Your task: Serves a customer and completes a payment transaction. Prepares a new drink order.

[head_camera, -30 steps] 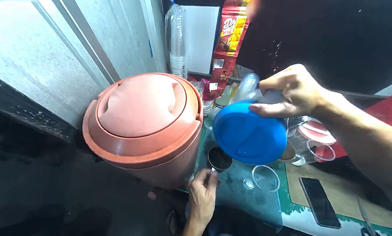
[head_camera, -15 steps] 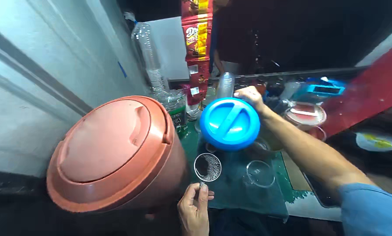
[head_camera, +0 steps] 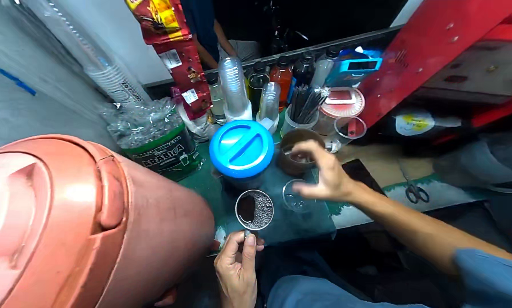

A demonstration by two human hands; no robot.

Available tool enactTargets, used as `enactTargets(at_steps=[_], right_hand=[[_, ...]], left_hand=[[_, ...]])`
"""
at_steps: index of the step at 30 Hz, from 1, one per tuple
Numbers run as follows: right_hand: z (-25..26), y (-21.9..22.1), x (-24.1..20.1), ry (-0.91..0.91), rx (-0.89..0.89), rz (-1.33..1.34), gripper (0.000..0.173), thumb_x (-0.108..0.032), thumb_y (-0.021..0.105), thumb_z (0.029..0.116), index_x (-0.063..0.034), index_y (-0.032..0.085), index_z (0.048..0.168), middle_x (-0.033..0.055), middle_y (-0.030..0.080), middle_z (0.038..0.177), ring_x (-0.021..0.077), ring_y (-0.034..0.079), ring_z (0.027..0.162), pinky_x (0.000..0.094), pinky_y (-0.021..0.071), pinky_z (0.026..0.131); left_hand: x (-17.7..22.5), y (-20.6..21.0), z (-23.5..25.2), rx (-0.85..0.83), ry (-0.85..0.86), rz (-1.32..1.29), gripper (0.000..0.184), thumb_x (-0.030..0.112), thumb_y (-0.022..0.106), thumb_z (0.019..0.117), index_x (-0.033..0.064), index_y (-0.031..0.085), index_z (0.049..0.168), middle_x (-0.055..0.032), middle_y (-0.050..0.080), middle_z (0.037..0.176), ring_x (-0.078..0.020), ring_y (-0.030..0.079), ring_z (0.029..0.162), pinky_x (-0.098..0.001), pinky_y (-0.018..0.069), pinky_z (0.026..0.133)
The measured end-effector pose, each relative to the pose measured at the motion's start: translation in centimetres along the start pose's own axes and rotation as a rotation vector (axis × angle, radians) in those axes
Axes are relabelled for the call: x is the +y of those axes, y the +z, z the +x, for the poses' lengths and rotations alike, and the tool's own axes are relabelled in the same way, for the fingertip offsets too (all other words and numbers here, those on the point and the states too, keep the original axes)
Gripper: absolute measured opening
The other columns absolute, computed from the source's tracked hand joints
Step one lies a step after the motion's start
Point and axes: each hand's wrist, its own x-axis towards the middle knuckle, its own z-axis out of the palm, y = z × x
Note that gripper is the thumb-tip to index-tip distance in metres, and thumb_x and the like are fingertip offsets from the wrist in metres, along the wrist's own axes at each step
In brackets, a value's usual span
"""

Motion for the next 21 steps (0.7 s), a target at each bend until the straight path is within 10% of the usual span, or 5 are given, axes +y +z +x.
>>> enactTargets(at_steps=[4,9,21], right_hand=[[-7.8,2.6,0.8,0.160,-0.227,-0.080,0.100,-0.055,0.085,0.0698,-0.0043,0.049,0.148,0.0233,0.050,0.151,0.0368,0.050,0.140,0.0533,0.0448,0.113],[-8.8,4.7,-0.1,0.234,-0.040,0.045,0.085,-0.032,0.089,0.0718,0.0026,0.050,0.139,0.0228,0.059,0.137,0.0253,0.063,0.122,0.0361,0.0560,0.100],[-8.2,5.1,-2.7,0.274,0.036,-0.081,0.092,-0.034,0.090,0.0681,-0.0013,0.047,0.143,0.0177,0.063,0.135,0.0257,0.068,0.114,0.0422,0.0612,0.087]], left_hand=[[-1.3,1.3,0.6,-0.059,-0.019,0.003,0.021,0.018,0.059,0.1020,0.0011,0.070,0.095,-0.0059,0.071,0.088,-0.0175,0.073,0.074,-0.0316,0.0656,0.069],[-2.8,3.1,1.5,-0.098,0.047,0.189,0.017,0.016,0.063,0.0982,0.0028,0.074,0.095,-0.0043,0.071,0.094,-0.0122,0.072,0.078,-0.0274,0.0646,0.071],[-4.6,5.3,2.0,-0.155,0.402,0.671,0.012,0.019,0.074,0.0912,0.0081,0.079,0.094,-0.0148,0.066,0.104,-0.0123,0.068,0.091,-0.0202,0.0577,0.082]])
